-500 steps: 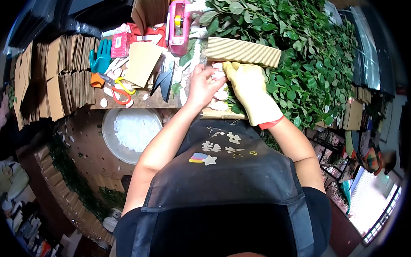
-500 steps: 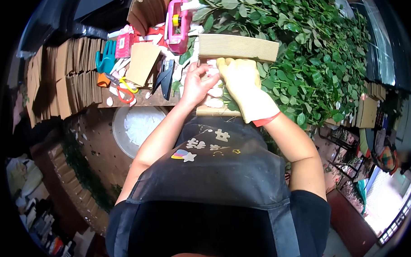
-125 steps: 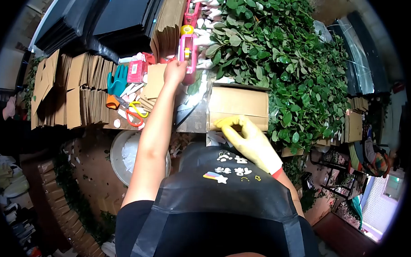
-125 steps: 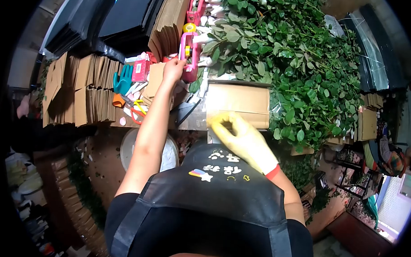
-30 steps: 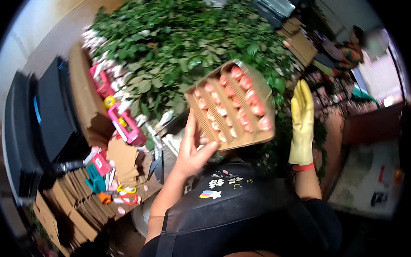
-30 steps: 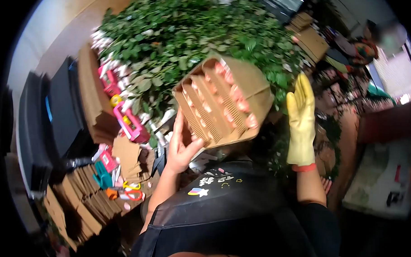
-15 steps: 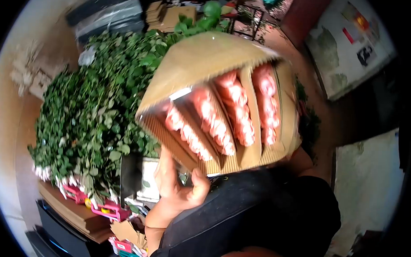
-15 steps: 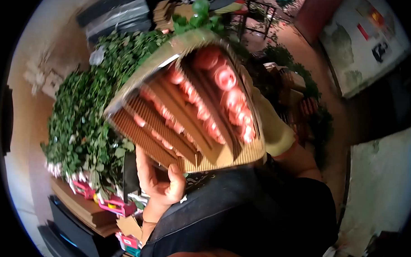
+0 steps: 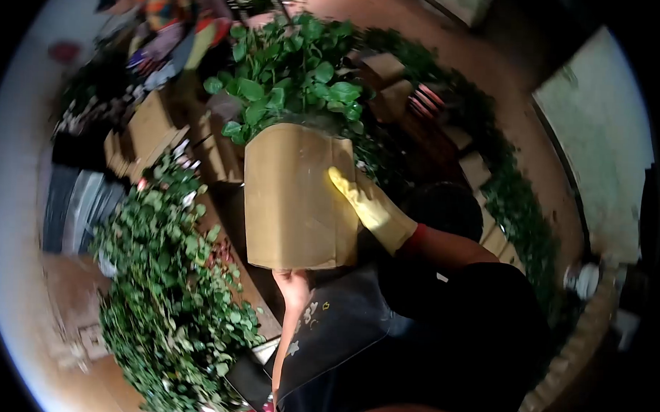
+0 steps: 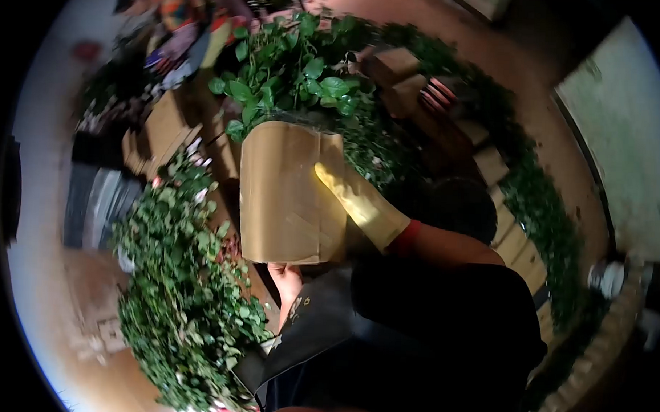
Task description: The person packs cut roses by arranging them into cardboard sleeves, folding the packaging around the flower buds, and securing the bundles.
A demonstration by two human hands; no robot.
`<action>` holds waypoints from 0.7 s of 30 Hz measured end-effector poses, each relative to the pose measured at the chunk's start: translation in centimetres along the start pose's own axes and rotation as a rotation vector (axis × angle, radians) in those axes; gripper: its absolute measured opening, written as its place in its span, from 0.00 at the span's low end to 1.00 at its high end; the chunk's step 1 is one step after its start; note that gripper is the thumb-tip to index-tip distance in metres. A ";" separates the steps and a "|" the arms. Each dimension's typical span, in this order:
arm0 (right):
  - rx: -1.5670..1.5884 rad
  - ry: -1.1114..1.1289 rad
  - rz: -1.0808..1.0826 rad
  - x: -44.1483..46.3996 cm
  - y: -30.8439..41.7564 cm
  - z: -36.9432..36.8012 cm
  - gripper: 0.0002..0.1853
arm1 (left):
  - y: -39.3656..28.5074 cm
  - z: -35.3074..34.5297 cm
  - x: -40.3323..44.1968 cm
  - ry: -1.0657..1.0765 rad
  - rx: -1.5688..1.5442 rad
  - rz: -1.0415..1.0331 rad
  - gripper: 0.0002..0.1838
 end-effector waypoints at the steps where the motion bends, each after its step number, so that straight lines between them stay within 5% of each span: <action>1: -0.015 -0.067 0.002 0.4 -0.3 1.4 0.30 | -0.8 -3.2 1.2 -0.024 -0.098 0.062 0.08; 4: -0.096 -0.307 -0.146 0.6 2.5 5.7 0.31 | 2.3 -6.3 3.8 0.110 0.018 0.114 0.09; 7: -0.052 -0.591 -0.124 -0.9 3.9 10.7 0.31 | 4.2 -11.0 7.0 0.431 0.590 0.086 0.10; 8: -0.040 -0.693 -0.085 -1.9 4.4 12.5 0.31 | 9.5 -9.7 7.6 0.617 0.597 0.021 0.17; 10: -0.002 -0.862 -0.110 -3.2 5.4 16.6 0.31 | 8.8 -15.3 7.7 0.686 0.341 0.261 0.29; 11: -0.126 -0.917 -0.084 -3.9 6.0 19.0 0.31 | 8.9 -16.4 7.8 0.764 0.461 0.372 0.36; 12: -0.252 -0.970 -0.065 -5.1 6.2 21.7 0.31 | 8.1 -17.7 7.8 0.733 0.441 0.444 0.34; 13: -0.943 -0.922 -0.006 -6.9 6.2 24.3 0.30 | 8.4 -18.0 8.0 0.750 0.454 0.508 0.34; 15: -0.465 -1.119 -0.069 -8.2 5.7 29.7 0.34 | 9.0 -17.8 8.7 0.777 0.558 0.553 0.33; 17: -0.312 -1.243 -0.123 -9.5 5.4 34.9 0.38 | 10.1 -17.1 9.2 0.741 0.556 0.655 0.33; 21: -0.677 -1.469 -0.332 -15.7 3.4 43.5 0.41 | 10.8 -14.1 9.9 0.740 0.687 0.686 0.33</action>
Point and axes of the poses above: each hand's wrist, its own x-axis towards the middle knuckle, its own z-axis out of the back of the hand, y = z × x, the point moved 6 cm from there along x, towards the middle knuckle, and after that the axes turned 5 degrees about -y, right-handed, at the moved point
